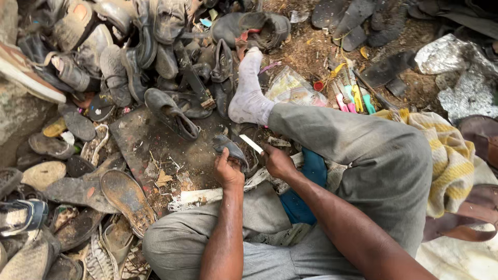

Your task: The person repairs shoes by hand using a knife to trim and prepare a shoe sole while sitting among many other shoes.

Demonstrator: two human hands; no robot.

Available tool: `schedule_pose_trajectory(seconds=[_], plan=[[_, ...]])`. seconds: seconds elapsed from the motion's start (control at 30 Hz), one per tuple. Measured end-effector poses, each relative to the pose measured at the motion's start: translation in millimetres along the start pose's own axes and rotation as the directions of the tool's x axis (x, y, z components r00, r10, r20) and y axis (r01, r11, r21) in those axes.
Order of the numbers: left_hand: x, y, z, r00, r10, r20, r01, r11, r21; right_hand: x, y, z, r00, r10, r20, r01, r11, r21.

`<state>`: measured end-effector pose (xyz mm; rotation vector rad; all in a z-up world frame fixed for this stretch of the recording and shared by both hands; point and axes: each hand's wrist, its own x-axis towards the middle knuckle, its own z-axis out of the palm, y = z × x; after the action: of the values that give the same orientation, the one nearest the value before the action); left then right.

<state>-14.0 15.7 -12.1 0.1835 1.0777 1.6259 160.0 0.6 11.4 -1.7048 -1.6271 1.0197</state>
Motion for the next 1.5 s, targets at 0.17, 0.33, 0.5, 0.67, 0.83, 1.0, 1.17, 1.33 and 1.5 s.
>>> schedule_pose_trajectory(seconds=[0.17,0.33,0.5,0.67,0.83,1.0,1.17,1.33,1.5], plan=[[-1.2,-1.2,3.3,0.999,-0.021,-0.024,0.021,1.0,0.012,-6.9,-21.7,-2.6,0.992,0.121,0.019,-0.12,0.991,-0.053],[-1.7,1.1,4.9,0.999,-0.015,-0.031,0.014,1.0,-0.025,-42.6,-46.3,-9.0,0.979,0.141,0.148,-0.111,0.975,-0.195],[-1.8,0.3,1.2,1.0,-0.015,-0.014,0.014,0.997,-0.075,-77.0,-52.2,-4.4,0.968,0.239,0.083,-0.22,0.957,-0.187],[-10.3,4.1,3.6,0.995,-0.057,-0.086,0.051,0.996,-0.078,-83.8,-40.5,6.3,0.959,0.27,0.088,-0.276,0.958,0.07],[2.1,-3.8,-6.9,0.997,-0.026,-0.072,0.02,0.997,-0.079,-63.3,-53.3,12.7,0.825,0.433,0.363,-0.533,0.808,0.249],[3.0,-6.6,-2.9,0.998,0.009,-0.057,-0.013,0.998,-0.066,-94.2,-66.4,9.8,0.855,0.431,0.288,-0.5,0.832,0.239],[4.5,-11.8,-1.0,0.994,-0.047,-0.102,0.037,0.994,-0.102,-71.0,-60.5,26.5,0.854,0.43,0.291,-0.519,0.737,0.433],[9.5,-17.0,-21.9,0.997,-0.039,-0.068,0.031,0.993,-0.111,-105.0,-54.0,48.9,0.938,0.315,0.146,-0.347,0.856,0.383],[19.9,-13.3,-10.7,0.995,-0.078,-0.065,0.07,0.991,-0.112,-78.1,-57.9,48.0,0.857,0.423,0.294,-0.515,0.702,0.491]])
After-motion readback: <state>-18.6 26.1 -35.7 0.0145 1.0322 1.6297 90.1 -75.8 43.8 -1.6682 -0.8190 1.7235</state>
